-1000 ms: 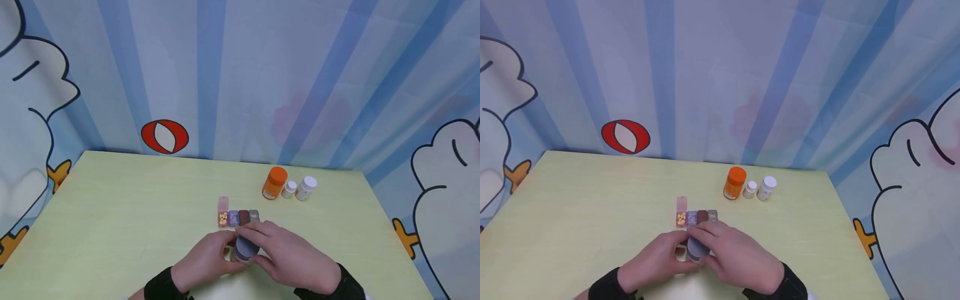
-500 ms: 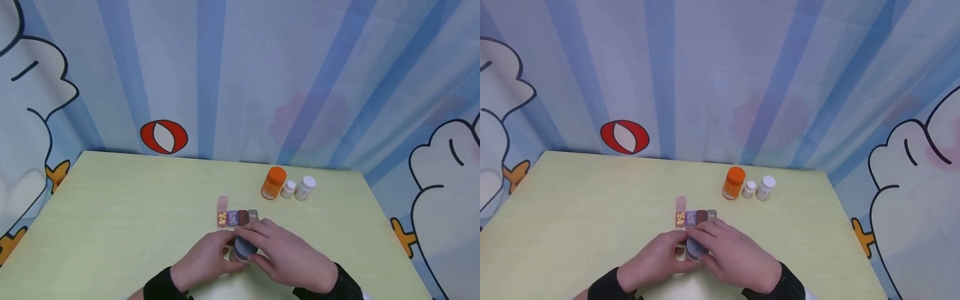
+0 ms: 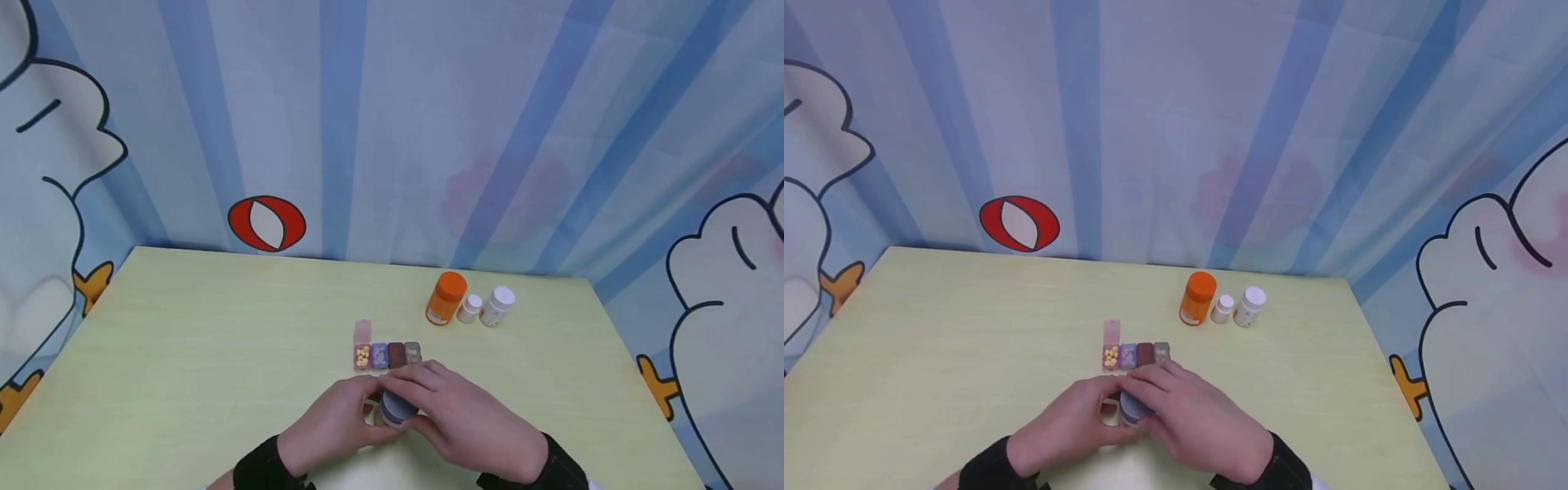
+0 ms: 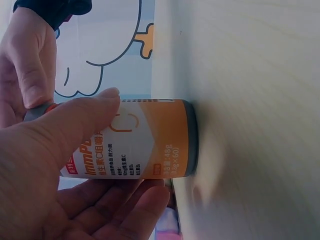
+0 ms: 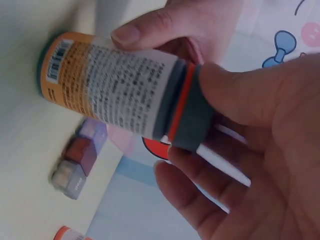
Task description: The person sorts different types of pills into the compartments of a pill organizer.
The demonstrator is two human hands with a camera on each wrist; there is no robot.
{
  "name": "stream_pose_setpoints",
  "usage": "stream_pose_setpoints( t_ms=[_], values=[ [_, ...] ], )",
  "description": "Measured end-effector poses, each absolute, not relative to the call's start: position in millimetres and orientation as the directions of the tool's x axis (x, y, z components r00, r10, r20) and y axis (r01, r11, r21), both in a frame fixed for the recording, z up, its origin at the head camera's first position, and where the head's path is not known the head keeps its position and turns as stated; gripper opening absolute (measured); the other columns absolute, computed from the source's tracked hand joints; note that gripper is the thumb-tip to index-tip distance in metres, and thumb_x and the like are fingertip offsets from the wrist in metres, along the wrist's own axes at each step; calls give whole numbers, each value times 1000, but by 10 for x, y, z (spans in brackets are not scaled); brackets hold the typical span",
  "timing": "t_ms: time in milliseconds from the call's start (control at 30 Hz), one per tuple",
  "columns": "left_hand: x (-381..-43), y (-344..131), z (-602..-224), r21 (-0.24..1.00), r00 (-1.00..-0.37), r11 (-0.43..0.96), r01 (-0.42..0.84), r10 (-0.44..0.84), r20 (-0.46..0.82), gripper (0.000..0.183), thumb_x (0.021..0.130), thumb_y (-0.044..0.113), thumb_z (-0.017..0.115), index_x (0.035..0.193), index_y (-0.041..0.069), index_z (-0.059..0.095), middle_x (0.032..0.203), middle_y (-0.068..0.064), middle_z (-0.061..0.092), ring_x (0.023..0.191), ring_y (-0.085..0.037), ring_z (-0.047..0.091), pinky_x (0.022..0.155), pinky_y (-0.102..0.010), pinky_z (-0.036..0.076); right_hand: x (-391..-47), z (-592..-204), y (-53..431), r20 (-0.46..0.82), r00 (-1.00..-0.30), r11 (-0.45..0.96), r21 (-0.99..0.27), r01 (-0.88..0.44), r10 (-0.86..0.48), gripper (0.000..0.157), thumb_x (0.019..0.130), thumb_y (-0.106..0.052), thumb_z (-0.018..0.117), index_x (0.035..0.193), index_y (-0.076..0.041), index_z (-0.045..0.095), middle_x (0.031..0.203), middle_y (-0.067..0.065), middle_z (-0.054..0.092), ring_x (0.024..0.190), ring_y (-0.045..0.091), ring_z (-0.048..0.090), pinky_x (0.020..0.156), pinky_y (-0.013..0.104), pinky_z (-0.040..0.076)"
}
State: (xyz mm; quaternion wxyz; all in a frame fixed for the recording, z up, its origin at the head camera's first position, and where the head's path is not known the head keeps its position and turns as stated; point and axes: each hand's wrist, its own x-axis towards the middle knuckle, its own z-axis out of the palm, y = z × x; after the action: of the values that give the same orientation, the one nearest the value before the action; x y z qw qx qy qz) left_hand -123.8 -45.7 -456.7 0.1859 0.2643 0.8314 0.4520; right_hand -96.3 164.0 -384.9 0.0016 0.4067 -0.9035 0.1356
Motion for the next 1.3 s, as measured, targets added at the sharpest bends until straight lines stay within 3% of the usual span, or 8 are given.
stream_pose_setpoints(
  t_ms=[133, 200, 367, 467, 733, 933, 1067, 1300],
  values=[
    [-1228, -473, -4563, 835, -794, 461, 300, 606, -49, 48, 70, 50, 73, 110, 30, 57, 100, 16, 59, 89, -9, 54, 79, -32, 49, -976, -3873, 1587, 120, -737, 710, -203, -674, -665, 51, 85, -57, 52, 121, -22, 47, 110, -10, 47, 93, 4, 40, 76, 23, 44],
    [-1227, -474, -4560, 832, -795, 468, 297, 604, -55, 48, 69, 52, 73, 108, 28, 58, 99, 16, 59, 88, -9, 54, 80, -32, 49, -978, -3869, 1586, 112, -754, 729, -199, -655, -647, 57, 82, -63, 50, 123, -23, 46, 113, -10, 47, 96, 4, 42, 78, 25, 45],
    [-1235, -461, -4552, 840, -798, 472, 268, 598, -81, 54, 69, 53, 72, 115, 29, 54, 106, 17, 58, 90, -5, 53, 81, -33, 48, -973, -3834, 1654, 90, -683, 650, -242, -721, -725, 62, 88, -44, 55, 142, -30, 26, 139, -13, 35, 116, 4, 37, 92, 32, 43],
    [-1232, -464, -4551, 849, -797, 458, 265, 600, -75, 54, 70, 50, 73, 116, 29, 54, 106, 16, 58, 90, -4, 53, 81, -33, 48, -981, -3844, 1655, 98, -647, 612, -243, -752, -756, 63, 89, -33, 59, 142, -28, 26, 136, -13, 38, 113, 4, 38, 91, 30, 43],
    [-1221, -478, -4559, 822, -791, 463, 332, 612, -25, 54, 70, 57, 69, 114, 29, 55, 104, 17, 58, 90, -6, 53, 79, -31, 49, -986, -3893, 1593, 87, -743, 720, -194, -666, -664, 64, 84, -61, 49, 136, -27, 38, 124, -8, 42, 104, 5, 40, 84, 27, 46],
    [-1223, -459, -4565, 843, -799, 466, 268, 597, -76, 56, 69, 55, 71, 116, 30, 53, 106, 17, 58, 90, -5, 54, 81, -32, 48, -959, -3838, 1650, 78, -668, 633, -254, -731, -740, 56, 93, -42, 49, 142, -32, 23, 140, -14, 33, 116, 4, 34, 91, 30, 43],
    [-1222, -462, -4575, 846, -796, 456, 277, 601, -63, 52, 71, 49, 73, 115, 30, 54, 105, 16, 58, 90, -6, 54, 81, -32, 49, -966, -3846, 1626, 99, -655, 619, -248, -745, -749, 49, 93, -38, 50, 138, -28, 34, 130, -13, 42, 108, 4, 37, 87, 27, 44],
    [-1234, -463, -4572, 835, -795, 473, 283, 602, -71, 45, 69, 53, 72, 106, 31, 58, 98, 18, 59, 88, -10, 55, 80, -32, 48, -981, -3925, 1534, 128, -778, 756, -183, -629, -616, 57, 82, -65, 48, 115, -18, 50, 104, -7, 47, 86, 6, 41, 70, 23, 43]
  ],
)
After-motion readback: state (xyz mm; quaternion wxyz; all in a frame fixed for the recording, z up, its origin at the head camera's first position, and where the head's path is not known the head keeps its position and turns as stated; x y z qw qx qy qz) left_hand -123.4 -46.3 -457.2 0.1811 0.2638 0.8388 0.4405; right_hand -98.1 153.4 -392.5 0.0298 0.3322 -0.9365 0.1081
